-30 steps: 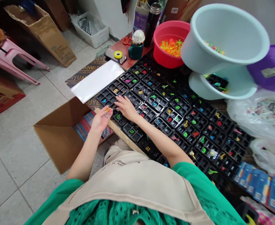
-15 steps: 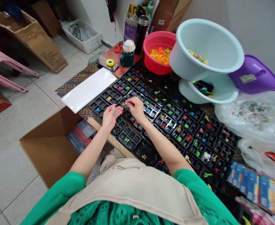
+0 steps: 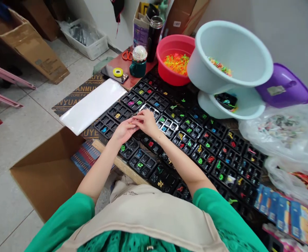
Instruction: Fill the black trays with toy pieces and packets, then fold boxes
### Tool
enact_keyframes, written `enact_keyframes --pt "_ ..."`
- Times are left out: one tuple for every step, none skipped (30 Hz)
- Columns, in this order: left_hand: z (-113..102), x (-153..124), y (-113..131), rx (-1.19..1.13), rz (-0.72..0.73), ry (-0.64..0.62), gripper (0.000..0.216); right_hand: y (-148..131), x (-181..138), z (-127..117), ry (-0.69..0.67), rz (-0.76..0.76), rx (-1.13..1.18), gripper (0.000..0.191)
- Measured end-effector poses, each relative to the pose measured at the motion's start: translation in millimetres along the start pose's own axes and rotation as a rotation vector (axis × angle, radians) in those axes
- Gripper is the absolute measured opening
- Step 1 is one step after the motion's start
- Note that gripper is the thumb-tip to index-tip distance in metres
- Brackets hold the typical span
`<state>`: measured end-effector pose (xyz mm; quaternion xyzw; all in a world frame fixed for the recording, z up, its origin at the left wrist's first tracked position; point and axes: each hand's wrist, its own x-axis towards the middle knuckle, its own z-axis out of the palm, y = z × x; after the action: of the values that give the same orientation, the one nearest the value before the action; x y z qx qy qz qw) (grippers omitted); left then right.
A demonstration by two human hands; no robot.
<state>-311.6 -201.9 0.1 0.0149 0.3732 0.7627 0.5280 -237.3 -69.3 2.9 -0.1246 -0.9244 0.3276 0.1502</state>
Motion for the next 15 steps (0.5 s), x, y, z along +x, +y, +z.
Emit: enact_keyframes --pt "7 8 -1 0.02 0.009 -0.018 0.039 1 -1 -7 0.032 0.02 0.008 0.011" --pt "14 17 0 0.038 0.015 -0.025 0.04 4 0 -13 0.085 0.045 0.031 0.011" --pt "20 26 0 0.055 0.023 -0.023 0.041 8 2 -20 0.148 0.072 0.074 0.012" --pt "26 35 2 0.069 0.037 -0.017 0.041 15 6 -26 0.209 0.099 0.138 0.014" --pt "31 44 4 0.078 0.061 -0.003 0.039 23 11 -32 0.264 0.127 0.214 0.016" --pt "35 54 6 0.078 0.1 0.025 0.036 32 16 -37 0.31 0.156 0.289 0.016" --pt "37 62 8 0.067 0.15 0.067 0.031 41 23 -39 0.344 0.185 0.349 0.016" --pt "38 70 9 0.045 0.201 0.125 0.026 51 30 -40 0.362 0.217 0.378 0.014" --pt "38 77 10 0.016 0.245 0.193 0.022 61 36 -40 0.362 0.246 0.369 0.012" --pt "36 83 10 -0.015 0.272 0.26 0.02 69 42 -37 0.336 0.269 0.317 0.009" --pt "34 87 9 -0.045 0.274 0.315 0.019 76 47 -34 0.292 0.283 0.233 0.006" --pt "31 90 7 -0.07 0.253 0.347 0.018 82 50 -30 0.237 0.289 0.129 0.006" --pt "28 91 5 -0.091 0.218 0.356 0.017 85 52 -26 0.185 0.288 0.021 0.007" --pt "25 92 2 -0.108 0.178 0.348 0.015 87 53 -22 0.152 0.281 -0.074 0.007" --pt "23 92 0 -0.122 0.143 0.326 0.015 88 53 -19 0.15 0.272 -0.141 0.006"
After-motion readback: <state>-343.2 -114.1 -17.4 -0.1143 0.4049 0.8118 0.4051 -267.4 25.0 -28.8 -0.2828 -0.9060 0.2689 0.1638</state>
